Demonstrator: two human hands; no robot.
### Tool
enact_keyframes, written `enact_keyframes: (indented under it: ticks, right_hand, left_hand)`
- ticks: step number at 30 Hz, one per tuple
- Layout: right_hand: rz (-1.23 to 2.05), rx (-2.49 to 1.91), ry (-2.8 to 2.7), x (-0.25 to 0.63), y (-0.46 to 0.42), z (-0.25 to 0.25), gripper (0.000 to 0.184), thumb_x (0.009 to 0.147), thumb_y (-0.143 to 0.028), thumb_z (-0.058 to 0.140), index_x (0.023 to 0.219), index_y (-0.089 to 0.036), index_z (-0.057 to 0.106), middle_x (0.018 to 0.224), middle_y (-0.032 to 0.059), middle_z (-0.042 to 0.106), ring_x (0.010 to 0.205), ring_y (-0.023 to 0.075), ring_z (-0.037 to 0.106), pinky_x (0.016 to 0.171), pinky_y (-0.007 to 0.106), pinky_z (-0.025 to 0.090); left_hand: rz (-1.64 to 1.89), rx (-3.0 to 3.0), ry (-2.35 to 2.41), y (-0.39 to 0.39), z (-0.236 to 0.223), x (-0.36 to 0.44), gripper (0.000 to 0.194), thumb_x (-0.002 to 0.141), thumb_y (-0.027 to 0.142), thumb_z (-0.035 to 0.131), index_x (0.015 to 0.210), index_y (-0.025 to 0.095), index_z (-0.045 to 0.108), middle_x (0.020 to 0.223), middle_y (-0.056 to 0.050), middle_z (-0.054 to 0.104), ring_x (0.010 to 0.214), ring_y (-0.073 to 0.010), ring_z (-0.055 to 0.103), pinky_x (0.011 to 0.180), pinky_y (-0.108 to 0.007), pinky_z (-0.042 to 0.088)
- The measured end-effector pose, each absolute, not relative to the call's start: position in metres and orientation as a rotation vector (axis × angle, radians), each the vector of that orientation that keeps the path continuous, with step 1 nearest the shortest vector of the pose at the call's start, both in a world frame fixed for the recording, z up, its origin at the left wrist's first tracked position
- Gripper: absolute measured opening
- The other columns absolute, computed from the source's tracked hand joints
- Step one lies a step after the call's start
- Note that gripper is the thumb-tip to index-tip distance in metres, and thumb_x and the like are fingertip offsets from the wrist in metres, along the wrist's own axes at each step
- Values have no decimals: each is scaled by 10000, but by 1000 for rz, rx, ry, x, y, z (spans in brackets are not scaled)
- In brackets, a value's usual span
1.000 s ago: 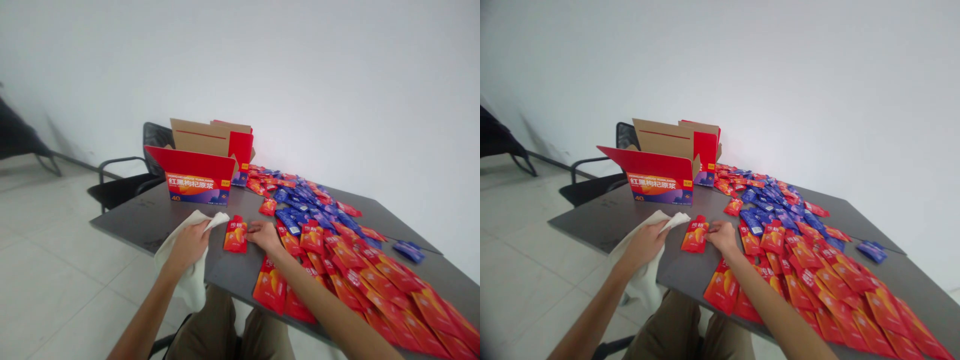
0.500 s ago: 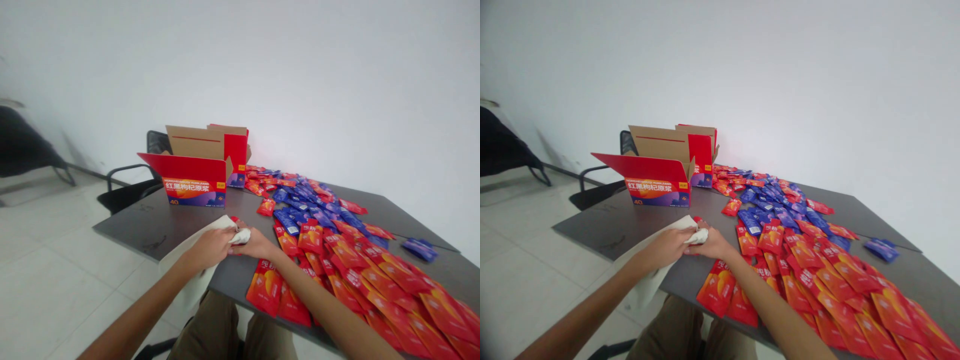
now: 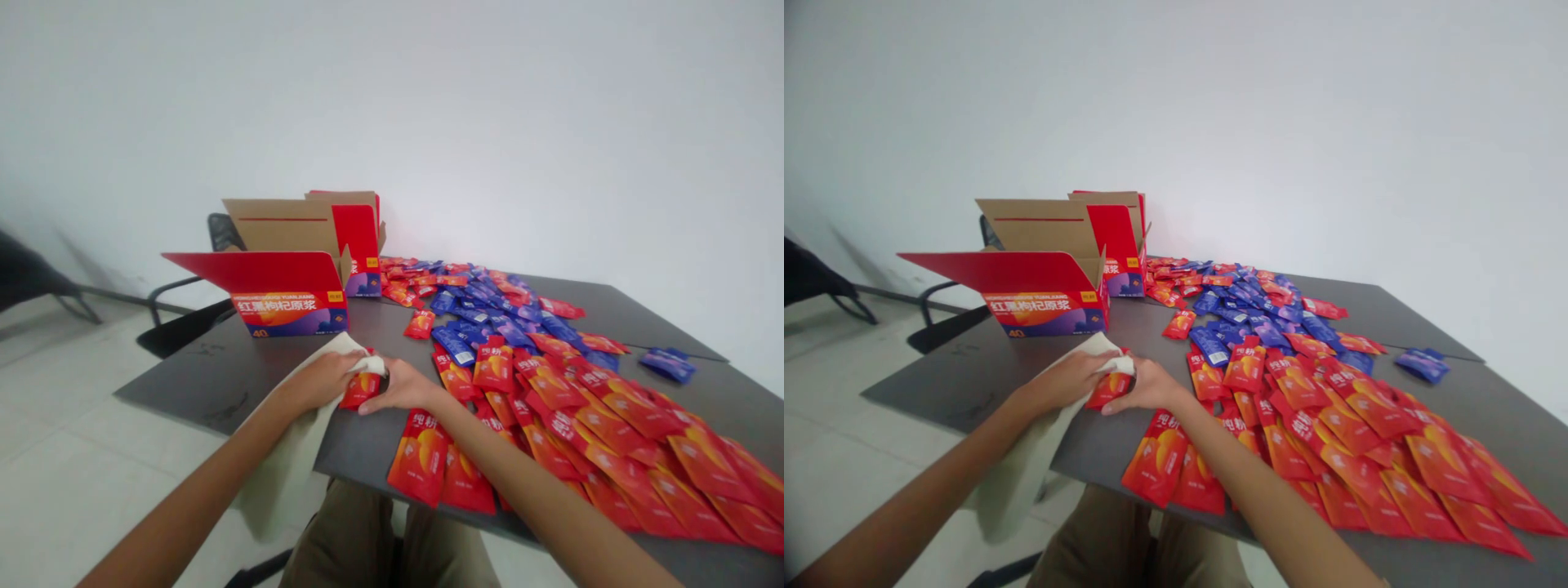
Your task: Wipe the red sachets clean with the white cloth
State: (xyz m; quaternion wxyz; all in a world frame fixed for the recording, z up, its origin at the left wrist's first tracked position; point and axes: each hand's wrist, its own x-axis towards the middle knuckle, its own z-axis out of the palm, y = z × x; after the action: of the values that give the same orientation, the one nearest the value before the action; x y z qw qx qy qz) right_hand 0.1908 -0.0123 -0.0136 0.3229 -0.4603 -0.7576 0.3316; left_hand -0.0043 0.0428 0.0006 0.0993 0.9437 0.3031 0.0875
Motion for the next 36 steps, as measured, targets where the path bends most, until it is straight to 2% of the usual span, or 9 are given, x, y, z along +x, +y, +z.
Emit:
enact_keyframes:
  ticks: [3, 5, 10, 16, 21, 23, 27, 33, 36]
  right_hand:
    - [857, -1183, -2001, 192, -9, -18, 921, 477, -454, 849, 1281, -156, 513, 1078, 37, 687, 930, 212, 643, 851, 309, 493]
    - [864, -1181, -2007, 193, -9, -20, 969, 457, -436, 860, 1303, -151, 483, 1070, 36, 690, 911, 208, 644, 842, 308, 495]
    - [868, -1187, -1980, 193, -10, -17, 830, 512, -483, 832, 1227, -173, 548, 1067, 24, 682, 948, 210, 632, 891, 318, 471]
    - [868, -1153, -2031, 194, -9, -18, 912, 475, -446, 852, 1277, -176, 511, 1067, 23, 685, 937, 205, 636, 877, 307, 477]
    - [892, -1155, -1991, 194, -10, -16, 762, 541, -463, 825, 1207, -188, 577, 1075, 11, 687, 960, 214, 632, 899, 317, 464]
    - [912, -1141, -1986, 194, -9, -18, 779, 534, -453, 831, 1216, -182, 569, 1076, 18, 683, 964, 213, 629, 897, 315, 468]
    - [920, -1124, -1988, 195, -7, -22, 962, 472, -401, 864, 1321, -167, 477, 1076, 25, 684, 959, 211, 626, 881, 311, 482]
    - [918, -1156, -1972, 195, -10, -17, 766, 529, -460, 832, 1200, -190, 581, 1074, 14, 684, 963, 216, 627, 914, 331, 464]
    - [935, -1121, -1985, 195, -9, -18, 813, 505, -445, 847, 1218, -180, 558, 1066, 21, 682, 941, 206, 629, 883, 317, 478]
  left_hand:
    - [276, 2814, 599, 18, 2, -7, 468, 876, 115, 414, 1329, 198, 495, 1375, -81, 542, 1228, -204, 535, 1082, -333, 356]
    - [304, 2809, 508, 14, 4, -6, 454, 867, 95, 415, 1296, 195, 526, 1388, -76, 529, 1257, -189, 507, 1107, -320, 328]
    - [312, 2813, 822, 35, 3, -1, 453, 859, 85, 389, 1279, 162, 541, 1307, -108, 595, 1152, -228, 595, 1029, -366, 418]
    - [335, 2820, 514, 22, 0, -5, 467, 872, 98, 412, 1319, 197, 507, 1401, -72, 518, 1275, -181, 492, 1114, -319, 321]
    - [327, 2799, 828, 37, 4, -3, 462, 865, 83, 379, 1293, 168, 530, 1283, -101, 613, 1132, -217, 605, 1015, -351, 426]
    - [316, 2809, 782, 33, 4, -3, 478, 858, 79, 386, 1311, 164, 516, 1322, -107, 585, 1169, -219, 583, 1037, -359, 411]
    - [325, 2833, 515, 19, 0, -4, 503, 855, 80, 409, 1344, 170, 489, 1417, -88, 498, 1299, -195, 466, 1121, -340, 318]
    - [338, 2795, 856, 38, -1, -2, 444, 875, 89, 377, 1279, 179, 537, 1265, -97, 625, 1112, -217, 617, 1003, -356, 436]
    - [359, 2828, 694, 28, -3, -4, 472, 865, 79, 390, 1317, 159, 501, 1362, -109, 550, 1233, -207, 532, 1079, -343, 364]
